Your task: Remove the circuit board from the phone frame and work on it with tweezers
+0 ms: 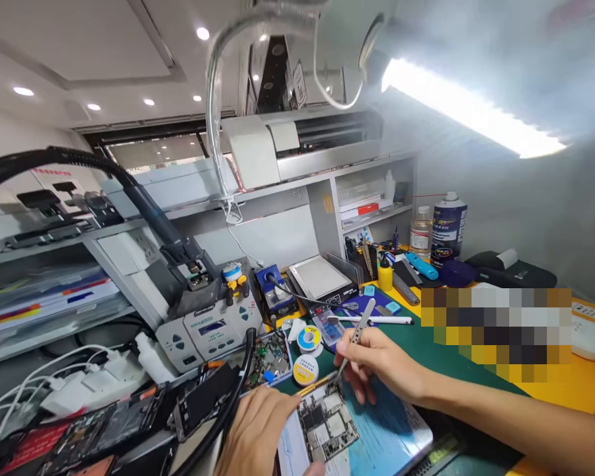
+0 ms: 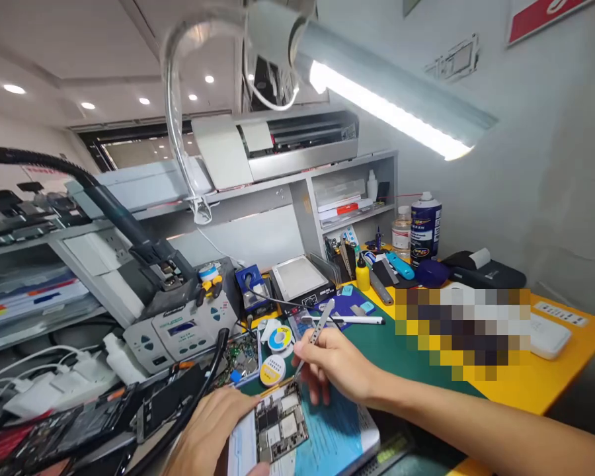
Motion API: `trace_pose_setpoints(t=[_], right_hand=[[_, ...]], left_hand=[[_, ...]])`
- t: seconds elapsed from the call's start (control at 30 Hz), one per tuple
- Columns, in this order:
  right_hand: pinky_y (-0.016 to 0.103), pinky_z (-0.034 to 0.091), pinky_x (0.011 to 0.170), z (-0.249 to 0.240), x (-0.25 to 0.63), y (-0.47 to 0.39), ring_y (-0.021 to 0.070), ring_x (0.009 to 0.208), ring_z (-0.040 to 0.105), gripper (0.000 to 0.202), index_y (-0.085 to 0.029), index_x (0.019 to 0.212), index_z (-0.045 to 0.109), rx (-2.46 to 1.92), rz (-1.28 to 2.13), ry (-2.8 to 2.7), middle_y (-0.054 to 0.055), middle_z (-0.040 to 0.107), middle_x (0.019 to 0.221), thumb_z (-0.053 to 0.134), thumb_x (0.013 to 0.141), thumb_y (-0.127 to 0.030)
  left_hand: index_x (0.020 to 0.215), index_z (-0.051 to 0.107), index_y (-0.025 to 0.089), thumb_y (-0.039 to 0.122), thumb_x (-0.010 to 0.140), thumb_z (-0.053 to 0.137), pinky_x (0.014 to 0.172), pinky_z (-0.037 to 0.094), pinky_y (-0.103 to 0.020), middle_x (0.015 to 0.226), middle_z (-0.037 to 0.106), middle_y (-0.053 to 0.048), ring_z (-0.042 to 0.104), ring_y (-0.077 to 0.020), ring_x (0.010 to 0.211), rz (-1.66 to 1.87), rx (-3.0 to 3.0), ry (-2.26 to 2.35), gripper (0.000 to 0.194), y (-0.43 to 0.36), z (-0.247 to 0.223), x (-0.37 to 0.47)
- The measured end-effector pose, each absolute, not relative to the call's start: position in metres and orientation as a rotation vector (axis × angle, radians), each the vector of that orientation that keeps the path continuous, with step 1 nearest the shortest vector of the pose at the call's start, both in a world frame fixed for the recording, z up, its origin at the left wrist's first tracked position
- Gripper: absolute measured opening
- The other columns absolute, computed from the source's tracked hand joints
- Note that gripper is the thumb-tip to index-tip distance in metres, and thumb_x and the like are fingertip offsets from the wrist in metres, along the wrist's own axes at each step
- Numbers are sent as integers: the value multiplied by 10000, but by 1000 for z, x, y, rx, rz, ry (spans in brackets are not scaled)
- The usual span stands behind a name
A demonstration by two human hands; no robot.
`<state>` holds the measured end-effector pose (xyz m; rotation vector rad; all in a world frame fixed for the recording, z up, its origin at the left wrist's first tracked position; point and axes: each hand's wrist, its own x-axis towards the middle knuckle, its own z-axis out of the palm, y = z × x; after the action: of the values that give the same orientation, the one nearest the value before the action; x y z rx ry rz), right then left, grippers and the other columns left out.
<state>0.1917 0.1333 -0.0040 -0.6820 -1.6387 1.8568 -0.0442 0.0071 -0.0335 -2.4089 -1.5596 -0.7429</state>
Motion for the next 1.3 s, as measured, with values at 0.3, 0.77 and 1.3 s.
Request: trace_pose_setpoints(t=[0.3, 0.77, 1.3], right_hand=[[189, 442, 376, 1, 197, 134, 123, 450, 623, 517, -139, 788, 607, -765, 1860, -1667, 24, 675, 654, 752, 778, -635], [170, 468, 393, 7, 201, 127, 106, 494, 635, 354, -109, 823, 696, -750, 1833, -1789, 42, 698, 731, 775, 863, -452], [178, 444, 376, 8, 202, 119, 126, 510, 630, 357, -144, 741, 703, -795, 1668, -1918, 47, 660, 716, 782, 844, -477]], left_hand=[[1222, 591, 246, 358, 780, 731, 940, 575, -493, 1155, 721, -82, 674, -304, 1078, -768, -2438, -1721, 477, -4, -8, -24], [1314, 480, 202, 286, 843, 682, 1118, 414, -507, 1269, 601, -109, 524, -290, 1247, -834, -2455, -1790, 519, -10, -18, -26], [1358, 476, 219, 284, 844, 694, 1162, 340, -457, 1294, 611, -77, 533, -256, 1246, -876, -2472, -1777, 562, -11, -22, -27]])
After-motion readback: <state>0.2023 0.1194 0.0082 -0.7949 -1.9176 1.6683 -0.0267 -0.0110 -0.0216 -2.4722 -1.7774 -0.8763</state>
